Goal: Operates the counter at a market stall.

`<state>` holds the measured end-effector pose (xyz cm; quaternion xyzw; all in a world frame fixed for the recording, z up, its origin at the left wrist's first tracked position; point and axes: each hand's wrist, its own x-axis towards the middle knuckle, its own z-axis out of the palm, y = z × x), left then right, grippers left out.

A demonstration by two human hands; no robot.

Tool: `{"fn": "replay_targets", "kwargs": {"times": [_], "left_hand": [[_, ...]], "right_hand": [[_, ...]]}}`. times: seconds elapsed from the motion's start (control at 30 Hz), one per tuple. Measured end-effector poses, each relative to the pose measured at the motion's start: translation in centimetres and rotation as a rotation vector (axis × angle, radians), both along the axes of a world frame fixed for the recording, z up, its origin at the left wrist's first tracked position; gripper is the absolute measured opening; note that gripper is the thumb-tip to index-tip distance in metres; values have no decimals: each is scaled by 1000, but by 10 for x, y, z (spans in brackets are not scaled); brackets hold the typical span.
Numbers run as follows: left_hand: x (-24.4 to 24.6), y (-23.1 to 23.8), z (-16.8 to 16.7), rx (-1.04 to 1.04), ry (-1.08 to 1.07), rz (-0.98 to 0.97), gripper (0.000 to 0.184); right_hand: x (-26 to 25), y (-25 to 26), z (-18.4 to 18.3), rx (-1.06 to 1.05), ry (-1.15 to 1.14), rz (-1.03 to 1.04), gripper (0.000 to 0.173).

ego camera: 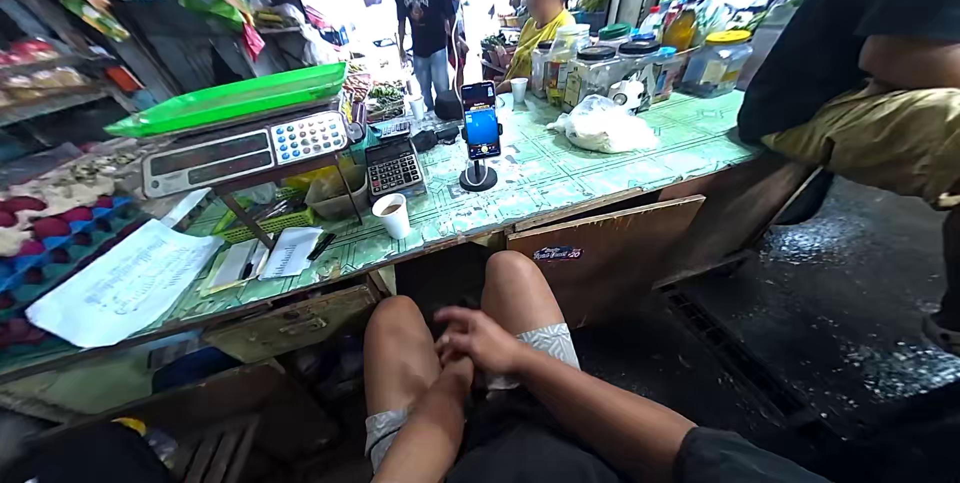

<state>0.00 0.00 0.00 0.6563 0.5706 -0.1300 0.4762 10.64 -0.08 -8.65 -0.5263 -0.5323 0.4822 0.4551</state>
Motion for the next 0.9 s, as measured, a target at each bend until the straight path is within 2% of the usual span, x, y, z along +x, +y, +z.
{"fn": "replay_targets", "kwargs": {"times": [0.03,0.07,0.1,0.17,0.23,0.33,0.4,0.5,0.67,0.73,0.83,0.9], "left_hand": [[8,37,-79,168,1,-423,42],[17,77,-166,440,-175,-687,40],[37,95,-209,444,-109,-661,40],[62,103,-231,388,48,-528,38],[64,96,-225,358,111,-490,37],[62,91,-215,364,151,-502,36],[63,93,-211,374,141,-509,36],[61,94,-216,389,125,-545,35],[62,94,-213,387,150,-552,36],[63,96,-214,400,151,-548,38],[61,100,-221,404,125,-506,41],[62,104,-224,415,82,-451,45]], "right_hand": [[15,-6,45,81,-12,-80,52],[35,-8,94,163,-120,-158,57],[59,0,137,244,-250,-230,59],[117,32,214,349,-535,-375,66],[174,70,276,265,-745,-525,68],[233,95,326,33,-801,-676,72],[256,93,343,-10,-877,-745,71],[270,91,349,-89,-953,-791,51],[272,94,352,-167,-936,-824,46],[265,96,353,-114,-883,-833,43],[233,85,337,52,-680,-728,65],[200,64,299,173,-557,-559,54]]}}
